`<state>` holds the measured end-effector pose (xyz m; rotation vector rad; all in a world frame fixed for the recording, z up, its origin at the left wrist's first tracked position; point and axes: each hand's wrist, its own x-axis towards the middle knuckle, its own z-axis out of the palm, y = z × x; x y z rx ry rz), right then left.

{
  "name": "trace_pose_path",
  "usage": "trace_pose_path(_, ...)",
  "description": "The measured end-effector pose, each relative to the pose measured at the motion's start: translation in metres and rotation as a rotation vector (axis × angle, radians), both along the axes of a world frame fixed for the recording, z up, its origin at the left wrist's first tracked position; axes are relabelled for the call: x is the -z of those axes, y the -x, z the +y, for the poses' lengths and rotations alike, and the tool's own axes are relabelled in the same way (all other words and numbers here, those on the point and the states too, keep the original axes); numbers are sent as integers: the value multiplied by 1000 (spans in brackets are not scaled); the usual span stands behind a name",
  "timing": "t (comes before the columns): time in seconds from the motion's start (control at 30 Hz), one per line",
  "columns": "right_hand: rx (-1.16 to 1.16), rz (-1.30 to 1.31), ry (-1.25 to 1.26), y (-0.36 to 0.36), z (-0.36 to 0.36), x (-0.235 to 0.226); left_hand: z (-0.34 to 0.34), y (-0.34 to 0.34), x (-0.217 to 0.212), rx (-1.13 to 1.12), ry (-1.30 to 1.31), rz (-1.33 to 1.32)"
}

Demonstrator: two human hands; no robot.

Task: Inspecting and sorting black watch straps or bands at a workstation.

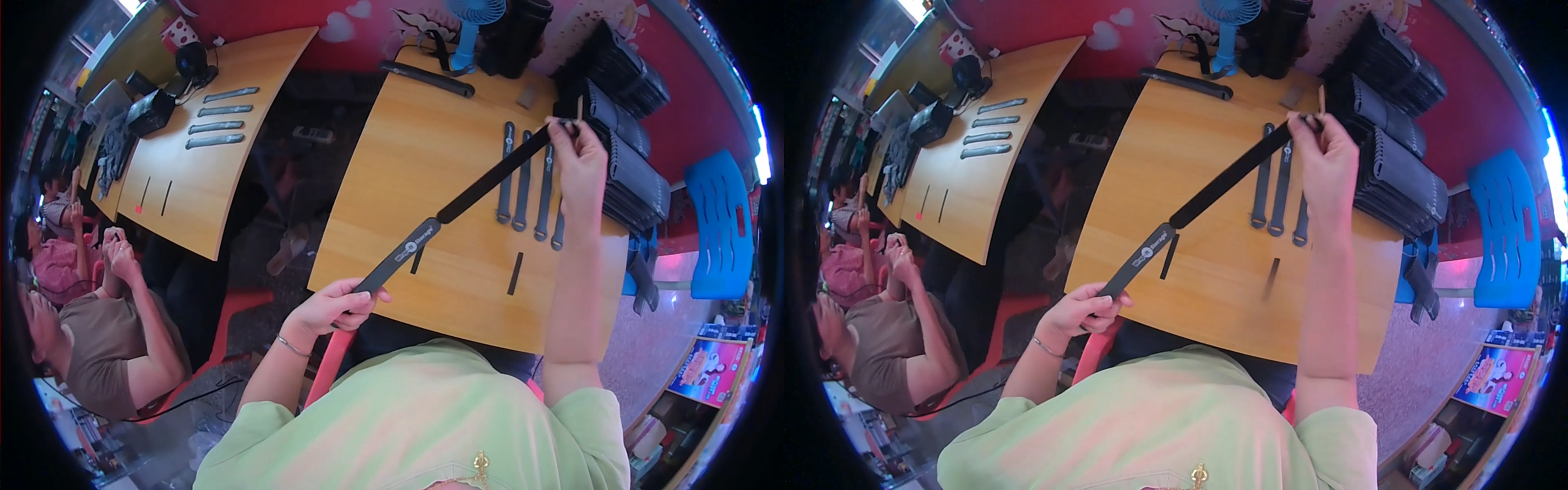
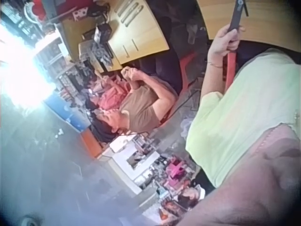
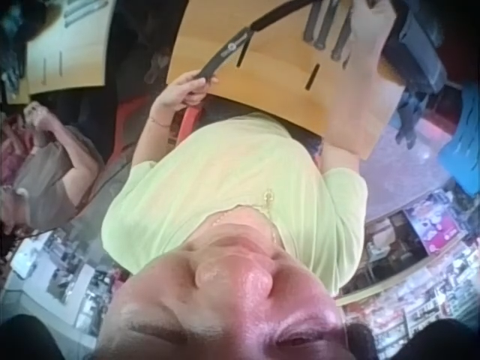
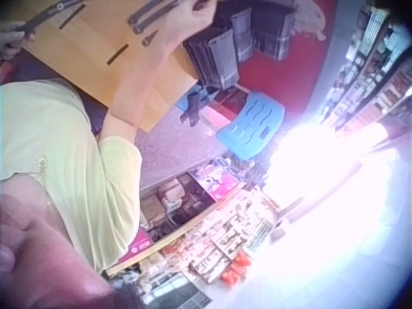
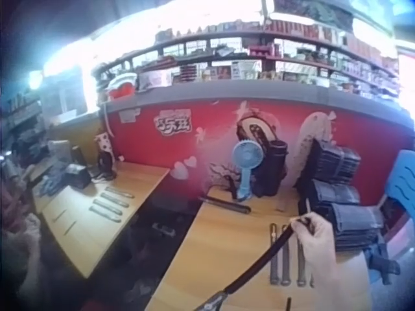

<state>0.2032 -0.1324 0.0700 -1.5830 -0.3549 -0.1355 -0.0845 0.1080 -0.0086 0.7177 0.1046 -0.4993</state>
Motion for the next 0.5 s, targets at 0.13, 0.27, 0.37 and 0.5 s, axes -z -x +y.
trace_pose_path(0.13, 82, -54, 42, -11, 12, -18, 9, 1, 4, 20, -21, 22)
trace_pose_path(0.27, 373, -147, -121, -28, -3, -43, 21, 14, 5, -41, -71, -60)
trace_pose_path(0.37, 302, -350, 201, -21, -4, -31, 19, 10, 8, -224, -29, -16)
trace_pose_path(0.5, 37, -472, 441, 7, 17, 25, 7, -21, 9, -378, 252, 15)
